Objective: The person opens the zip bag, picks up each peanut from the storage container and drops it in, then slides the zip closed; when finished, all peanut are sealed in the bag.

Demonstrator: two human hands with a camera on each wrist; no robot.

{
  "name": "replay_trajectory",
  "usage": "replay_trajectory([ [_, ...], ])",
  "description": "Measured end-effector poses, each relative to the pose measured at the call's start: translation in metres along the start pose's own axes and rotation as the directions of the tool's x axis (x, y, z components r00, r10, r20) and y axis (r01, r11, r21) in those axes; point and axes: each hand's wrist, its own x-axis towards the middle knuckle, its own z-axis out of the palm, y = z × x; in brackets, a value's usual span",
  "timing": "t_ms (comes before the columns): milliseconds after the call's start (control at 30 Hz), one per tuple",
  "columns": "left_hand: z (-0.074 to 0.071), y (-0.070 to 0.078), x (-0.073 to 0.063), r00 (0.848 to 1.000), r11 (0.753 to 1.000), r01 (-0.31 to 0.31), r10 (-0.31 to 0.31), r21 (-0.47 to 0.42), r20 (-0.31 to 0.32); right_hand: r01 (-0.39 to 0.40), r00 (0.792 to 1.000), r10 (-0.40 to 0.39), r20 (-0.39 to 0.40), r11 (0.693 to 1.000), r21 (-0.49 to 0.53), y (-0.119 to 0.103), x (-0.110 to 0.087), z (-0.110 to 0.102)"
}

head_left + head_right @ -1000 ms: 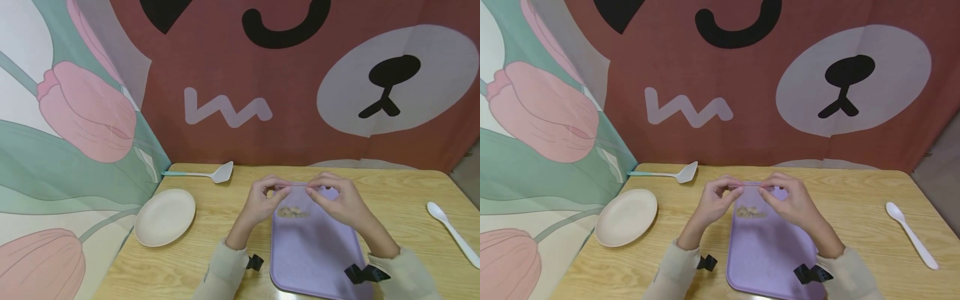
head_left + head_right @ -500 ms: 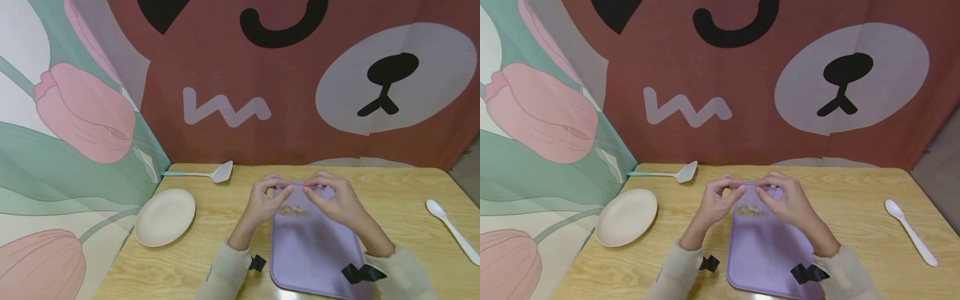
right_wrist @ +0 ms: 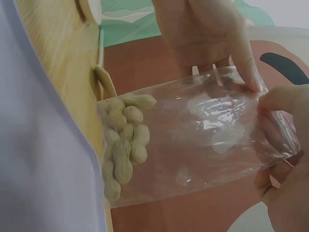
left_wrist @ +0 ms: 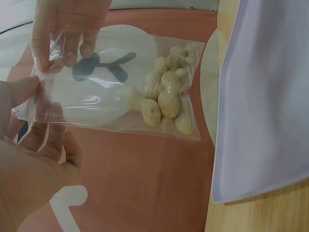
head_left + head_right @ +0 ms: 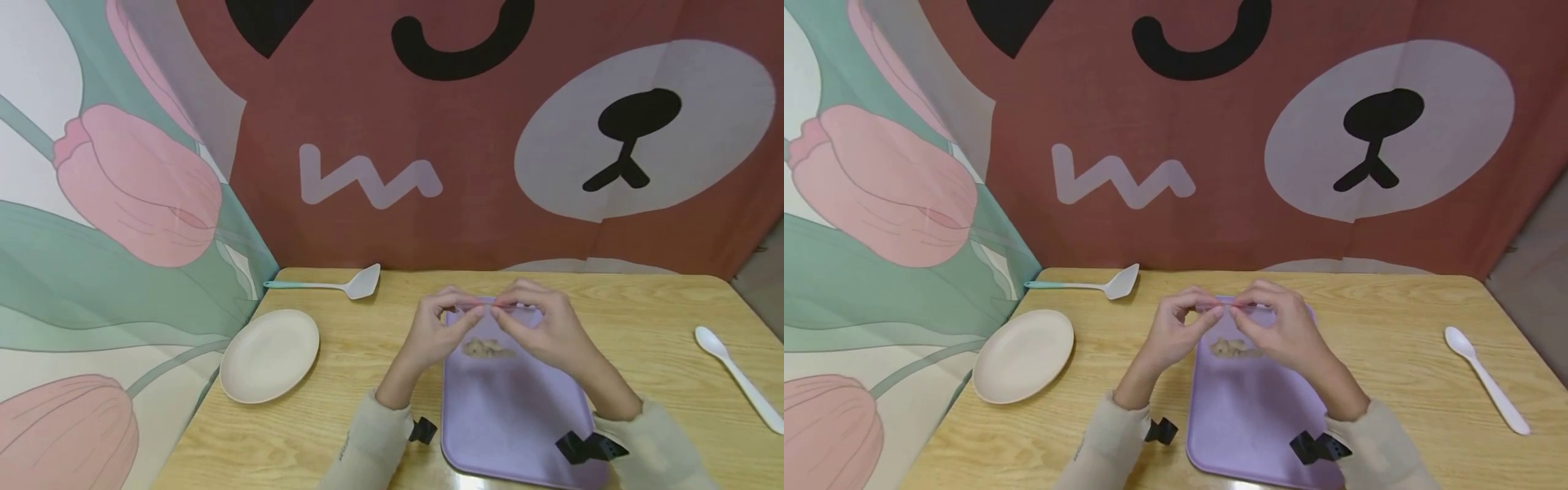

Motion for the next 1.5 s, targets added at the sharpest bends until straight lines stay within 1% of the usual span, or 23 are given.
replay_trajectory([
  [200,0.002,-0.002,-0.002,0.999,0.999,-0.047,0.047,0.023,-0.005,-0.009,1.000,0.009,0.028,1.000,-0.009,0.000,0.000,0.004],
  [367,0.002,-0.001,-0.004,0.999,0.998,-0.047,0.047,0.042,-0.010,-0.015,0.999,0.015,0.037,1.000,-0.011,-0.001,0.000,0.006],
  [433,0.001,0.000,-0.004,0.998,0.997,-0.048,0.049,0.063,-0.025,-0.010,1.000,0.010,0.023,1.000,-0.019,-0.001,0.000,0.007],
  [600,-0.002,0.003,-0.004,0.998,0.993,-0.018,0.025,0.117,-0.064,0.010,1.000,-0.011,-0.024,0.999,-0.045,-0.001,0.000,0.006],
  [667,-0.003,0.004,-0.004,0.998,0.993,-0.006,0.014,0.121,-0.065,0.008,1.000,-0.009,-0.026,0.998,-0.055,-0.001,0.000,0.005],
  [833,-0.008,0.004,-0.006,0.998,0.991,-0.009,0.017,0.133,-0.061,0.008,1.000,-0.009,-0.014,0.997,-0.082,0.002,-0.002,0.001],
  [1000,-0.012,0.003,-0.008,0.998,0.988,-0.011,0.021,0.151,-0.065,0.039,0.999,-0.040,-0.008,0.996,-0.080,0.004,-0.004,-0.001],
  [1100,-0.015,0.003,-0.008,0.998,0.989,-0.008,0.017,0.147,-0.060,0.051,0.999,-0.052,-0.011,0.995,-0.087,0.005,-0.004,-0.002],
  [1200,-0.019,0.005,-0.007,0.998,0.990,0.019,-0.011,0.143,-0.058,0.039,0.999,-0.041,-0.015,0.993,-0.110,0.006,-0.004,-0.003],
  [1300,-0.024,0.007,-0.007,0.996,0.989,0.059,-0.049,0.132,-0.079,0.025,1.000,-0.027,-0.011,0.991,-0.132,0.006,-0.003,-0.005],
  [1400,-0.030,-0.004,-0.007,0.993,0.988,0.082,-0.070,0.130,-0.096,0.032,0.999,-0.033,-0.006,0.989,-0.144,0.006,-0.003,-0.008],
  [1500,-0.038,-0.017,-0.007,0.994,0.987,0.087,-0.077,0.136,-0.076,0.043,0.999,-0.043,0.007,0.990,-0.132,0.005,-0.001,-0.008],
])
